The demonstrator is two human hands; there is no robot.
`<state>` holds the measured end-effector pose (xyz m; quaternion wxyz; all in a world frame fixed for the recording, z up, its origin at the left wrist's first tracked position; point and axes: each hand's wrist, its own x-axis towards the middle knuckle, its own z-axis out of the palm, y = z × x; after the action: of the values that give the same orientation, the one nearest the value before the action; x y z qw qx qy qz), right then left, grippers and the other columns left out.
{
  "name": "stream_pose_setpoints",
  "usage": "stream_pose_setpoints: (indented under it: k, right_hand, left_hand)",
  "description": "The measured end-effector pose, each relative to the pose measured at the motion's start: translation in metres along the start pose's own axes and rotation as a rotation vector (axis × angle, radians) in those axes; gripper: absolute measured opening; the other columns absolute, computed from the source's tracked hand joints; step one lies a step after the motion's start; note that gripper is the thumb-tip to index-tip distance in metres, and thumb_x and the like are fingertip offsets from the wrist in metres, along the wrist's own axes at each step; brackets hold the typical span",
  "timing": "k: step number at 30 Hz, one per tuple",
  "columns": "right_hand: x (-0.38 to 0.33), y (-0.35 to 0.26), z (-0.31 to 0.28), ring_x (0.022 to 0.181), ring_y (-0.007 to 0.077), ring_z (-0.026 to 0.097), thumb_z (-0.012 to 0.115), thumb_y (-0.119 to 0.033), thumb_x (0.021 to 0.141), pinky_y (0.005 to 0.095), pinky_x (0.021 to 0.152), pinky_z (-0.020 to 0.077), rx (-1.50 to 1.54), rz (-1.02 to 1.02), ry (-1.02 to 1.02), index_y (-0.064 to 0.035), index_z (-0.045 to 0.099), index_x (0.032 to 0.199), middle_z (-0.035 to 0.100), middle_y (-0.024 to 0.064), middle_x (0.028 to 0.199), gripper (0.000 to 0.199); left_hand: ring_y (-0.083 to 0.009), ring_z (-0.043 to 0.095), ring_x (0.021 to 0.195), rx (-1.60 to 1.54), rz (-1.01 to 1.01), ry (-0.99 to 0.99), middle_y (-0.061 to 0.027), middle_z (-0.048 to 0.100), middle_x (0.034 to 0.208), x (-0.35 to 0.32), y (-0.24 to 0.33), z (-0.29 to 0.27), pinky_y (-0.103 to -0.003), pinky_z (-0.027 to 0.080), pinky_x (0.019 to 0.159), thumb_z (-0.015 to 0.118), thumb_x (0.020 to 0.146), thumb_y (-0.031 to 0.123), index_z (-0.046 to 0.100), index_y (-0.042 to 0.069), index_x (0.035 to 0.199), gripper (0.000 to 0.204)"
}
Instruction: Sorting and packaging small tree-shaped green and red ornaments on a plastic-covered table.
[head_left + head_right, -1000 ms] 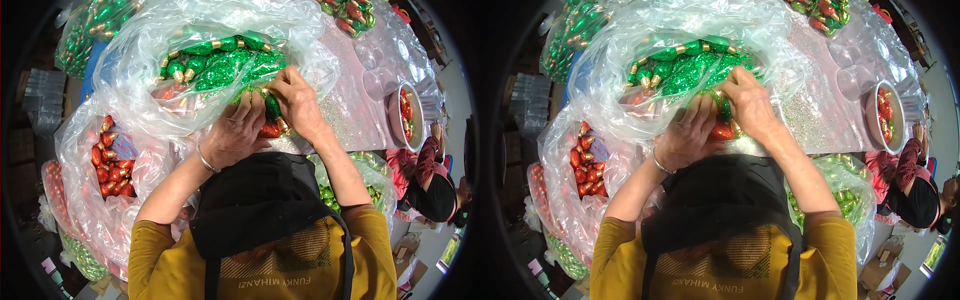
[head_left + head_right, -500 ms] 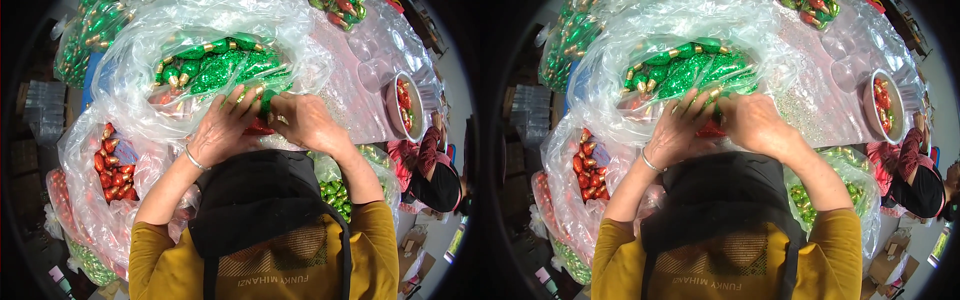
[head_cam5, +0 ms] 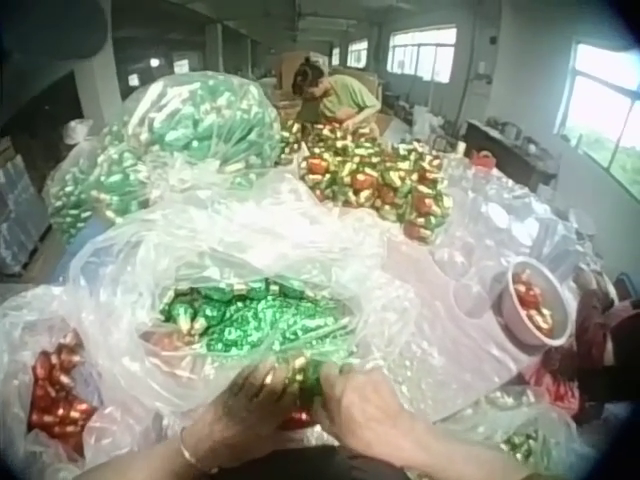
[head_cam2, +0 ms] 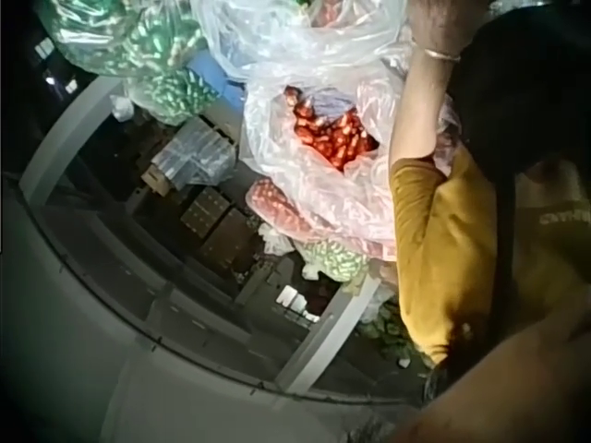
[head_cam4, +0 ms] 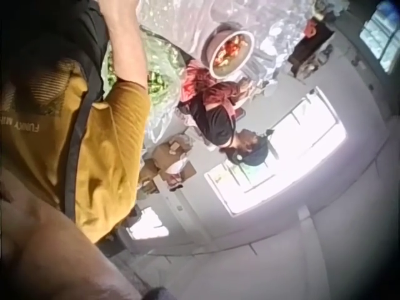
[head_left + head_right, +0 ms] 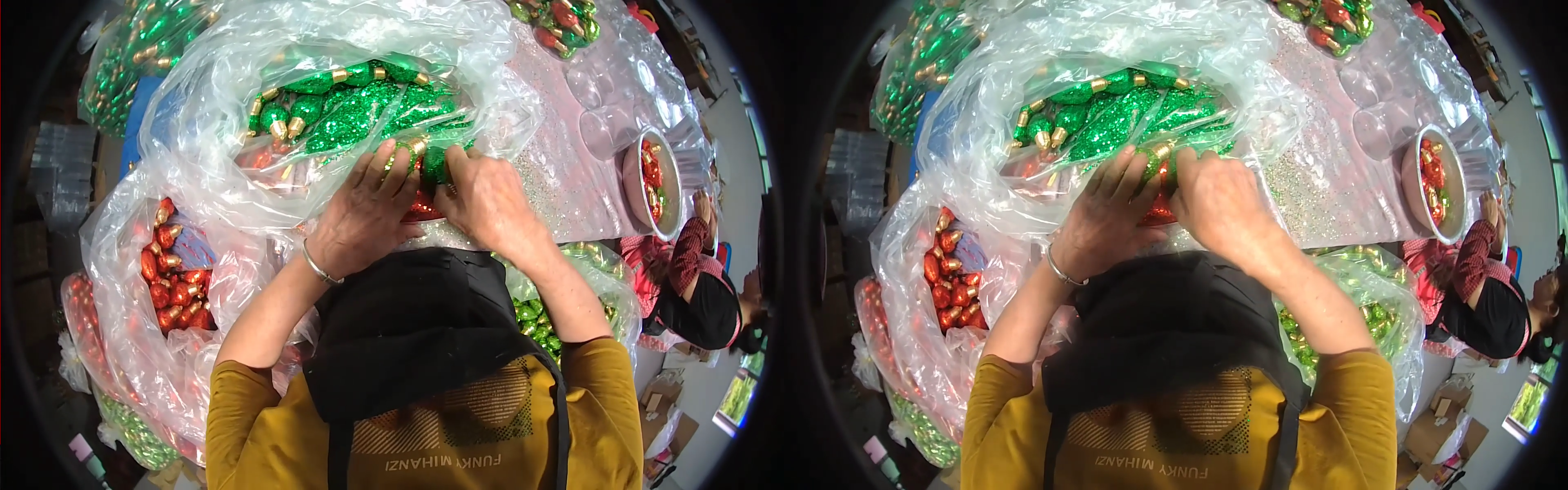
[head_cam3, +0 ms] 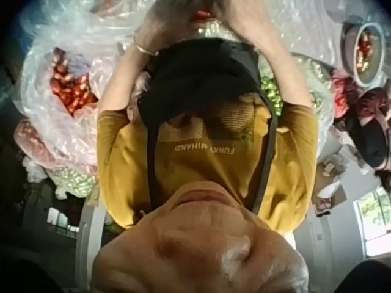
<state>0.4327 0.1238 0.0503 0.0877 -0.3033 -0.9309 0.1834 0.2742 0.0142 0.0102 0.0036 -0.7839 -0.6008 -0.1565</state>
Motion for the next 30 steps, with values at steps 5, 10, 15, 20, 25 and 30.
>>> stream_pose_setpoints:
  k: [5,10,15,20,25,30]
  right_hand:
    - [-0.007,-0.012,0.002,0.064,0.0406,0.059,0.064,-0.015,0.075,0.0478,0.057,0.0464,-0.088,0.015,0.034,0.0003,0.048,0.083,0.056,0.0208,0.072,0.023]
    - [-0.013,-0.013,0.006,0.060,0.0381,0.058,0.064,-0.015,0.077,0.0459,0.054,0.0474,-0.030,0.023,0.102,-0.0012,0.051,0.082,0.057,0.0179,0.073,0.020]
    - [-0.019,-0.023,0.002,0.061,0.0359,0.059,0.065,-0.012,0.077,0.0427,0.054,0.0477,-0.057,0.026,0.185,-0.0028,0.052,0.082,0.059,0.0159,0.076,0.017]
    - [-0.009,-0.009,0.009,0.063,0.0352,0.060,0.067,-0.009,0.075,0.0415,0.055,0.0480,-0.032,-0.013,0.240,-0.0034,0.054,0.089,0.060,0.0162,0.078,0.020]
    - [0.004,-0.001,-0.006,0.067,0.0357,0.061,0.067,-0.008,0.074,0.0423,0.058,0.0488,-0.017,0.007,0.096,-0.0031,0.054,0.097,0.060,0.0169,0.079,0.027]
    - [0.003,0.005,-0.008,0.063,0.0359,0.060,0.057,-0.006,0.077,0.0433,0.053,0.0477,-0.111,-0.154,0.066,-0.0022,0.049,0.087,0.056,0.0173,0.069,0.013]
  left_hand:
    - [-0.0388,0.033,0.128,-0.017,-0.008,0.047,-0.0206,0.039,0.131,0.003,0.004,0.000,-0.047,0.030,0.106,0.062,0.077,0.038,0.047,-0.001,0.123,0.063]
    - [-0.0418,0.033,0.127,0.005,-0.045,0.045,-0.0244,0.040,0.129,0.001,0.009,0.002,-0.050,0.029,0.106,0.058,0.078,0.030,0.047,-0.006,0.121,0.056]
    - [-0.0431,0.034,0.126,-0.035,-0.043,0.076,-0.0264,0.040,0.128,0.006,0.008,0.001,-0.051,0.028,0.106,0.058,0.078,0.026,0.047,-0.008,0.118,0.054]
    - [-0.0431,0.035,0.125,-0.068,-0.039,0.068,-0.0265,0.038,0.130,0.010,0.005,0.004,-0.050,0.028,0.106,0.060,0.076,0.024,0.047,-0.006,0.119,0.054]
    - [-0.0420,0.036,0.124,-0.171,0.001,0.162,-0.0230,0.037,0.134,0.009,0.000,0.000,-0.048,0.029,0.105,0.063,0.075,0.024,0.048,0.000,0.121,0.055]
    - [-0.0390,0.036,0.123,-0.223,0.009,0.028,-0.0173,0.037,0.136,0.019,-0.002,-0.007,-0.046,0.032,0.101,0.066,0.073,0.027,0.047,0.006,0.126,0.060]
